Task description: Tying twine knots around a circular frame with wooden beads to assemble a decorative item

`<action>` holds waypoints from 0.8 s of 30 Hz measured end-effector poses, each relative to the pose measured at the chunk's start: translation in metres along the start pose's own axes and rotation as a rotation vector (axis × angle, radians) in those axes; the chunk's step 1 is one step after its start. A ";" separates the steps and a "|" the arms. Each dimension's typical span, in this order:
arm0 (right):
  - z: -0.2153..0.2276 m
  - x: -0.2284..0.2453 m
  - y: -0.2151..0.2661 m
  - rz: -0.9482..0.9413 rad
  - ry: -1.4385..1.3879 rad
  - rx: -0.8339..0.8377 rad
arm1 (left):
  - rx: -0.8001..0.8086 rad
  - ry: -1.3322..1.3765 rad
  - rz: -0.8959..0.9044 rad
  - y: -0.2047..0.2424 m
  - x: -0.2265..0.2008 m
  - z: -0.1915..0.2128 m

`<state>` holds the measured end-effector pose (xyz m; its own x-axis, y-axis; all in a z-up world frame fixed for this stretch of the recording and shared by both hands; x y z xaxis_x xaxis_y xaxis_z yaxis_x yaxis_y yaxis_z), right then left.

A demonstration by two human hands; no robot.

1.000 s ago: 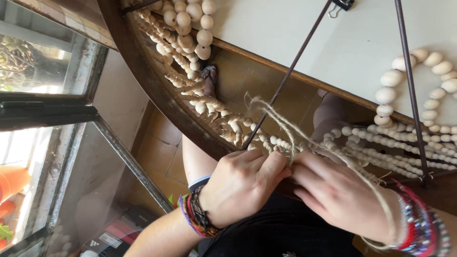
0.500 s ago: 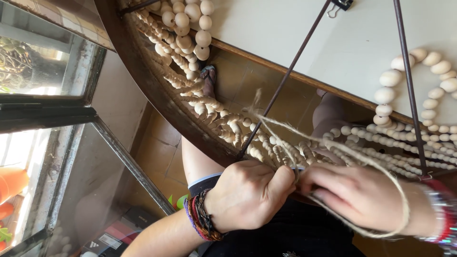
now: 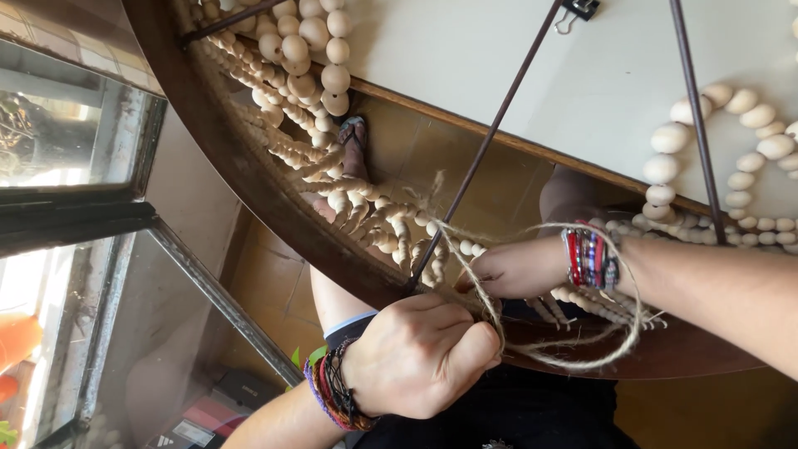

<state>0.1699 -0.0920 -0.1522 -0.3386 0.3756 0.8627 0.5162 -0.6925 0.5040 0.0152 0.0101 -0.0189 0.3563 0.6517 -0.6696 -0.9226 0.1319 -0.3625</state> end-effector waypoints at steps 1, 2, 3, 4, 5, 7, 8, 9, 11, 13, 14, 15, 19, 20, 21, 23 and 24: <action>0.000 -0.004 -0.002 -0.118 0.069 0.074 | 0.006 -0.018 -0.005 0.001 0.000 0.000; 0.002 -0.007 -0.003 -0.238 0.142 0.144 | 0.010 -0.037 -0.014 0.001 0.001 0.000; 0.004 -0.008 -0.004 -0.238 0.142 0.143 | 0.010 -0.037 -0.014 0.001 0.001 0.002; 0.005 -0.008 -0.004 -0.184 0.127 0.159 | 0.013 -0.022 -0.015 0.000 0.001 0.002; 0.005 -0.008 -0.005 -0.131 0.113 0.174 | 0.016 -0.008 -0.015 0.000 0.001 0.003; 0.010 -0.011 -0.005 -0.073 0.142 0.175 | 0.014 -0.010 -0.016 0.000 0.001 0.003; 0.013 -0.012 -0.005 -0.015 0.173 0.176 | 0.010 -0.016 -0.016 -0.001 0.001 0.003; 0.019 -0.010 -0.003 -0.014 0.176 0.177 | 0.009 -0.018 -0.016 -0.001 0.001 0.003; 0.027 -0.007 0.003 -0.040 0.170 0.199 | 0.029 0.001 -0.008 0.000 0.001 0.002; 0.034 -0.008 0.010 -0.103 0.172 0.171 | 0.027 -0.005 -0.009 0.000 0.001 0.002; 0.038 -0.009 0.015 -0.166 0.171 0.144 | 0.026 -0.008 -0.010 0.000 0.001 0.002; 0.040 -0.009 0.022 -0.168 0.172 0.143 | 0.025 -0.007 -0.013 0.000 0.000 0.003; 0.057 0.020 0.057 -0.098 0.112 -0.375 | 0.018 0.047 0.035 -0.004 -0.002 0.010; 0.060 0.031 0.068 -0.101 -0.024 -0.528 | 0.005 0.105 0.070 -0.005 -0.002 0.012; 0.052 0.040 0.073 -0.100 -0.020 -0.528 | 0.002 0.102 0.069 -0.005 -0.004 0.013; 0.040 0.051 0.085 -0.235 -0.490 -0.762 | -0.044 0.086 0.099 -0.008 -0.006 0.014; 0.032 0.045 0.084 -0.234 -0.485 -0.761 | -0.049 0.083 0.098 -0.007 -0.006 0.013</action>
<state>0.2233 -0.1131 -0.0699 0.0850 0.6542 0.7515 -0.2365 -0.7194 0.6530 0.0177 0.0146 -0.0038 0.2773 0.5954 -0.7540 -0.9461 0.0326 -0.3223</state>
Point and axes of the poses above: each hand's wrist, its own y-axis away from the middle knuckle, its own z-axis out of the back of the hand, x = y × z, the point moved 2 cm from there along -y, towards the middle knuckle
